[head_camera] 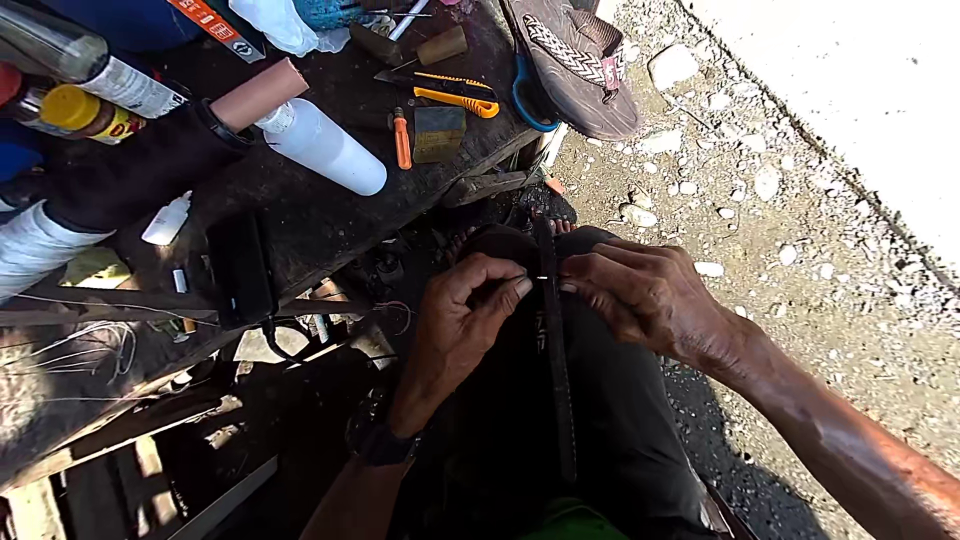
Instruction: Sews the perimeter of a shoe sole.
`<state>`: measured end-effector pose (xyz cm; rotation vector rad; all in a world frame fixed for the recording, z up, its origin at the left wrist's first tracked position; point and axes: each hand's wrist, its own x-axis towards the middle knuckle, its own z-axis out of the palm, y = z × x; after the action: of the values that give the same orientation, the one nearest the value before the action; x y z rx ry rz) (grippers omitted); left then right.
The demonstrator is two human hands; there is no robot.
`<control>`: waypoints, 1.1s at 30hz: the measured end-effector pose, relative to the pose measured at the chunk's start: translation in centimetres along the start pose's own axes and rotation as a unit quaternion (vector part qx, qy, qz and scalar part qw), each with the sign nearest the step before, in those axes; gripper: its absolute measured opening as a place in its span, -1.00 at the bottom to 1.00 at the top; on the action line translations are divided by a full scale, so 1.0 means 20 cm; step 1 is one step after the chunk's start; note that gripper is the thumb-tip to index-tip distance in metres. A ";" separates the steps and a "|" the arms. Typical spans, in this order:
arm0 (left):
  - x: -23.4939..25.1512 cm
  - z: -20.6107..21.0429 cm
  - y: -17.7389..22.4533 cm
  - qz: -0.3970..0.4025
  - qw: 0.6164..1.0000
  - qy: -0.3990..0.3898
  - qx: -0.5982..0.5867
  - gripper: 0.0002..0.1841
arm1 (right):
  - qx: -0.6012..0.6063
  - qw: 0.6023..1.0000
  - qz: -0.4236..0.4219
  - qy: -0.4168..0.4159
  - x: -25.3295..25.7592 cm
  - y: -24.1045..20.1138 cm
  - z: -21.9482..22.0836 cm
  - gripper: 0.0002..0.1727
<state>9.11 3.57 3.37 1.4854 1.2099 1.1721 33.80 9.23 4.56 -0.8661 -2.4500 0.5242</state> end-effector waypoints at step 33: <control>-0.11 0.09 0.07 -0.045 0.998 0.045 -0.011 -0.77 | -0.024 1.000 0.017 0.008 0.01 -0.04 0.03 -0.71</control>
<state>10.91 1.15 4.11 1.3601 1.3077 1.1981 32.85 8.60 4.53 -0.9289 -2.4467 0.4715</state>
